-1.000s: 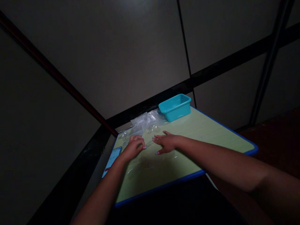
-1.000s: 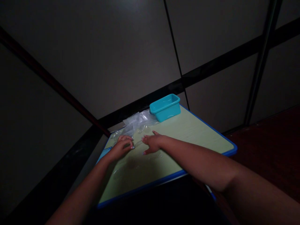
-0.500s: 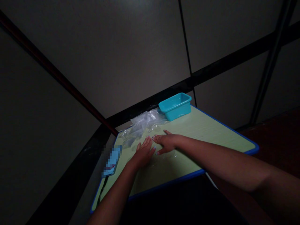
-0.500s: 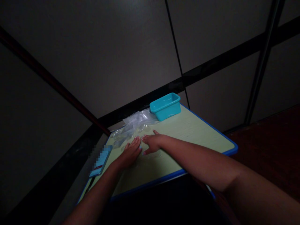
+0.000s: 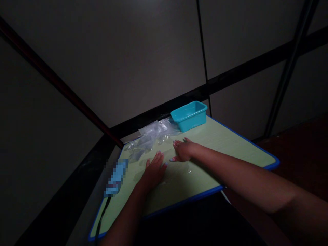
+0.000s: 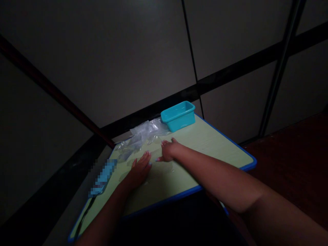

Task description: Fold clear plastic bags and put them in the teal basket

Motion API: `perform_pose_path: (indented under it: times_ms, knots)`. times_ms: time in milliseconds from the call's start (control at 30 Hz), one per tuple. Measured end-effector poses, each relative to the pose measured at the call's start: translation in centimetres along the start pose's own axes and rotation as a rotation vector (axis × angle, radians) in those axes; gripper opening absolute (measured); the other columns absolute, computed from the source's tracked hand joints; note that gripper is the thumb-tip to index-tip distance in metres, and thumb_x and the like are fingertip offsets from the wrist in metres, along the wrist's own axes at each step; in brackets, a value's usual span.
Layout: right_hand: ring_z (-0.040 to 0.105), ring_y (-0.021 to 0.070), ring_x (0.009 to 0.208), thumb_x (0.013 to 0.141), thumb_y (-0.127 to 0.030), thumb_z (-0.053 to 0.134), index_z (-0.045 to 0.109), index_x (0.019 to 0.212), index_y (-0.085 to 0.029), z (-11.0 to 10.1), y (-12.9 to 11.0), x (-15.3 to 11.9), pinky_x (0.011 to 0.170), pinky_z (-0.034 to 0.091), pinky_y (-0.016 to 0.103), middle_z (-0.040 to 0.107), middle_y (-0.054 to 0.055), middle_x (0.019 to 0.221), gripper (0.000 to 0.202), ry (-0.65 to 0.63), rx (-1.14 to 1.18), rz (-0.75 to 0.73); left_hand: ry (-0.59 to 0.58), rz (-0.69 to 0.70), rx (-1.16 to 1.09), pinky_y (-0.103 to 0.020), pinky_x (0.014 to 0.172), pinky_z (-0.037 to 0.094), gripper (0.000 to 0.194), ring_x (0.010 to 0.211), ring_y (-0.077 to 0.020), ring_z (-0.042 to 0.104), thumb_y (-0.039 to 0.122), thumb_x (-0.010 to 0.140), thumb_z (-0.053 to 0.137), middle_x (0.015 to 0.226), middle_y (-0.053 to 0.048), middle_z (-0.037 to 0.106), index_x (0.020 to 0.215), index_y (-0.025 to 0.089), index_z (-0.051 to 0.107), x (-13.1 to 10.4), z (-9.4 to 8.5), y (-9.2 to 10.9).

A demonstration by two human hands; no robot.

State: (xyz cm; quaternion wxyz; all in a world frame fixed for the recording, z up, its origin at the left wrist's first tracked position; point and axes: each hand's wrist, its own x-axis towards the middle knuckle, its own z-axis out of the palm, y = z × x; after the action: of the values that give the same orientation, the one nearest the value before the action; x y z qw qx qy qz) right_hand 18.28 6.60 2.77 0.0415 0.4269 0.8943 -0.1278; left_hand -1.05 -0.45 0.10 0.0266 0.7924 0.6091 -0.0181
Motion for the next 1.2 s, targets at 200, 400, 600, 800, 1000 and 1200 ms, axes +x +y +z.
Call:
perform_pose_path:
  times_ms: [200,400,600,800,1000,1200]
  knots:
    - [0.011,0.0275,0.138,0.085,-0.056,0.04,0.015,0.146,-0.014,0.6,-0.6,-0.1,0.108,0.003,0.056,0.011,0.012,0.15,0.078,0.107,0.003,-0.174,0.073,-0.005,0.002,-0.055,0.109,0.01,0.053,0.139,-0.0198,0.013,0.038,0.094,0.022,0.151,-0.009,0.016,0.143,0.018,0.02,0.4,0.3,-0.4]
    - [0.014,0.025,0.138,0.087,-0.053,0.039,0.015,0.145,-0.014,0.7,-0.7,-0.1,0.108,0.003,0.055,0.013,0.012,0.15,0.074,-0.01,-0.011,-0.166,0.014,-0.017,-0.019,-0.056,0.108,0.012,0.054,0.138,-0.0215,0.017,0.041,0.094,0.02,0.15,-0.01,0.019,0.143,0.018,0.022,0.1,0.2,-0.6]
    - [0.014,0.0268,0.137,0.085,-0.054,0.04,0.015,0.145,-0.013,0.2,-0.3,-0.3,0.108,0.004,0.055,0.012,0.014,0.15,0.077,-0.051,0.02,-0.089,0.032,-0.066,0.011,-0.054,0.109,0.012,0.055,0.138,-0.022,0.017,0.043,0.094,0.022,0.149,-0.011,0.021,0.141,0.015,0.026,-0.1,0.4,-0.9]
    - [0.009,0.0272,0.138,0.085,-0.056,0.039,0.011,0.146,-0.016,0.4,-0.5,-0.4,0.108,0.001,0.056,0.008,0.012,0.151,0.078,0.015,0.02,-0.122,0.085,-0.047,-0.046,-0.054,0.109,0.012,0.055,0.139,-0.0205,0.012,0.04,0.094,0.022,0.151,-0.01,0.016,0.143,0.016,0.02,-0.1,-0.1,-0.7]
    - [0.002,0.0266,0.139,0.081,-0.06,0.041,0.005,0.146,-0.015,0.2,0.5,0.0,0.107,0.0,0.056,0.001,0.011,0.151,0.087,-0.026,-0.016,0.014,-0.014,0.063,-0.072,-0.057,0.108,0.012,0.052,0.139,-0.0207,0.012,0.041,0.095,0.019,0.151,-0.007,0.019,0.143,0.022,0.023,-0.3,-0.3,-1.1]
    - [-0.003,0.0264,0.138,0.079,-0.065,0.04,-0.001,0.146,-0.015,-0.1,1.4,0.5,0.106,0.001,0.057,-0.006,0.01,0.151,0.093,-0.101,-0.029,0.103,-0.044,0.083,-0.111,-0.058,0.107,0.01,0.055,0.139,-0.0215,0.01,0.048,0.094,0.019,0.15,-0.005,0.019,0.143,0.024,0.022,-0.5,0.0,-2.1]
